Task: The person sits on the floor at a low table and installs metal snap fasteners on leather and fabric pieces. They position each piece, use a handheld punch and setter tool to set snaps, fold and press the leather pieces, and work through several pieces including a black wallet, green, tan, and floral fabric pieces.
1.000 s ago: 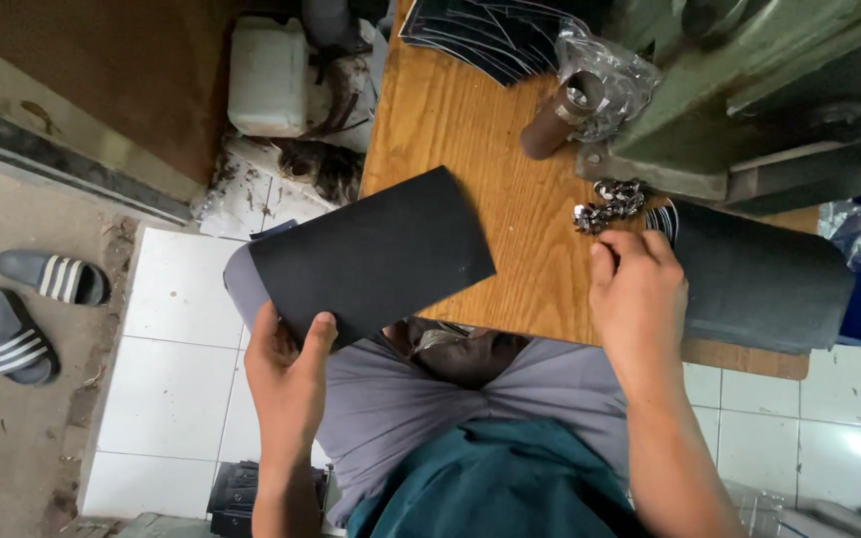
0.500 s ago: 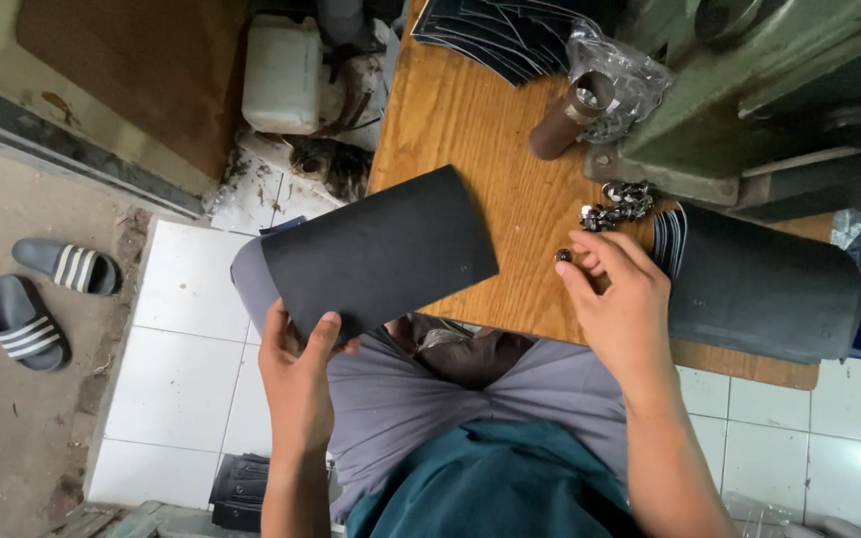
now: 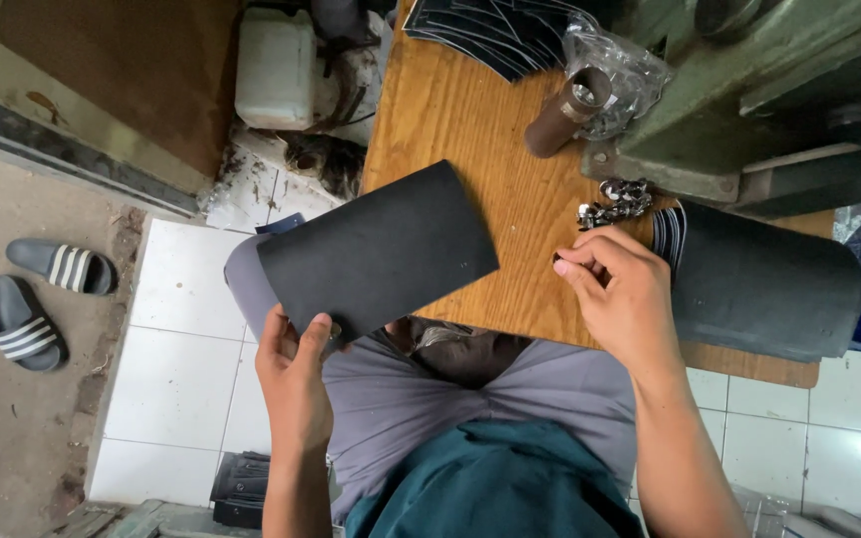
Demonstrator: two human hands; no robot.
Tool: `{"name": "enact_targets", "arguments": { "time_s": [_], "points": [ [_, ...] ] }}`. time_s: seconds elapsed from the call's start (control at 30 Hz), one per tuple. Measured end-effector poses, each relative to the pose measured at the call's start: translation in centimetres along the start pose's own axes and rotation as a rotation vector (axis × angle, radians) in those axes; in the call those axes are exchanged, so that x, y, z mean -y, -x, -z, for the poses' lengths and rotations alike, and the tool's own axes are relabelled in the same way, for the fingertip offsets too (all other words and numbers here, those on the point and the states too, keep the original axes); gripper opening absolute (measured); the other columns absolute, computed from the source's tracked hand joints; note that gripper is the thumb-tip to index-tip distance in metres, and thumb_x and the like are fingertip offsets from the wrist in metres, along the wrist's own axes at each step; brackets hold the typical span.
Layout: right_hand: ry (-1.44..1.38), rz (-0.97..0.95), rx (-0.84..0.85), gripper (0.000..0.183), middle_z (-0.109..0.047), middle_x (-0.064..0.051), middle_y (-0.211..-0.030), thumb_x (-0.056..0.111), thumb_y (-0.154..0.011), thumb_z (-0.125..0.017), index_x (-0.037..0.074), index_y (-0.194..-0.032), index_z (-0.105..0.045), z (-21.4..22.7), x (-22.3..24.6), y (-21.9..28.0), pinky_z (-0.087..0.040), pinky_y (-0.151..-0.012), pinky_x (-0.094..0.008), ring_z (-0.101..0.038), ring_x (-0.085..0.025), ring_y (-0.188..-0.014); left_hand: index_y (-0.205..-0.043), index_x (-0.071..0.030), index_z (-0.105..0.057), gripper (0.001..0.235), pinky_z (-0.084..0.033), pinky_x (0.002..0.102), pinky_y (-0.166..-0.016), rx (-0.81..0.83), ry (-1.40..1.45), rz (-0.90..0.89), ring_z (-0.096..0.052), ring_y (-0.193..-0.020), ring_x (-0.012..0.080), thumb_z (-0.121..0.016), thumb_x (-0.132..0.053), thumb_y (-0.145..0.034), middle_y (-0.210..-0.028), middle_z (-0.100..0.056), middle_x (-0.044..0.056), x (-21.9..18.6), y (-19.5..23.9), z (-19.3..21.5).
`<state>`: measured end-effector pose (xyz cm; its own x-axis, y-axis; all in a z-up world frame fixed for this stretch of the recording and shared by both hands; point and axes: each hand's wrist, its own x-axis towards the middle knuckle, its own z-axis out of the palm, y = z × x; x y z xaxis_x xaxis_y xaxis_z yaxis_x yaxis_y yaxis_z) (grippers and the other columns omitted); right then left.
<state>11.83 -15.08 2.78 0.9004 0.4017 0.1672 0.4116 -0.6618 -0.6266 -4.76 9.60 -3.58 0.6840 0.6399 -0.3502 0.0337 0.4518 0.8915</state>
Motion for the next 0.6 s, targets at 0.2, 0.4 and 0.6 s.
{"name": "enact_targets", "arguments": {
  "time_s": [0.2, 0.4, 0.6],
  "points": [
    [-0.064, 0.023, -0.006, 0.012, -0.068, -0.008, -0.102, -0.007, -0.084, -0.077, -0.008, -0.095, -0.071, 0.1, 0.5, 0.3, -0.048, -0.064, -0.025, -0.056, -0.014, -0.071, -0.125, 0.004, -0.059, 0.03, -0.055, 0.032, -0.069, 0.001, -0.013, -0.003, -0.056, -0.081, 0.0165, -0.059, -0.003, -0.096, -0.096, -0.061, 0.011, 0.0, 0.1, 0.0],
    [-0.722, -0.152, 0.119, 0.015, -0.062, -0.02, -0.138, 0.0, -0.09, -0.068, -0.001, -0.105, -0.066, -1.4, 0.1, 1.5, -0.053, -0.098, -0.031, -0.066, -0.021, -0.111, -0.126, 0.004, -0.054, 0.027, -0.055, 0.034, -0.068, 0.146, 0.276, -0.129, -0.057, -0.085, 0.0184, -0.056, -0.001, -0.101, -0.104, -0.059, 0.013, -0.7, 1.3, 0.2],
    [-1.32, -0.136, 0.216, 0.013, -0.063, -0.014, -0.122, -0.005, -0.098, -0.061, -0.003, -0.111, -0.062, -3.5, -0.5, 2.0, -0.059, -0.097, -0.044, -0.067, -0.026, -0.102, -0.132, 0.0, -0.056, 0.045, -0.052, 0.039, -0.08, 0.102, 0.347, -0.187, -0.061, -0.095, 0.0229, -0.069, -0.002, -0.089, -0.112, -0.064, 0.012, 0.9, 1.8, 0.7]
  ]
}}
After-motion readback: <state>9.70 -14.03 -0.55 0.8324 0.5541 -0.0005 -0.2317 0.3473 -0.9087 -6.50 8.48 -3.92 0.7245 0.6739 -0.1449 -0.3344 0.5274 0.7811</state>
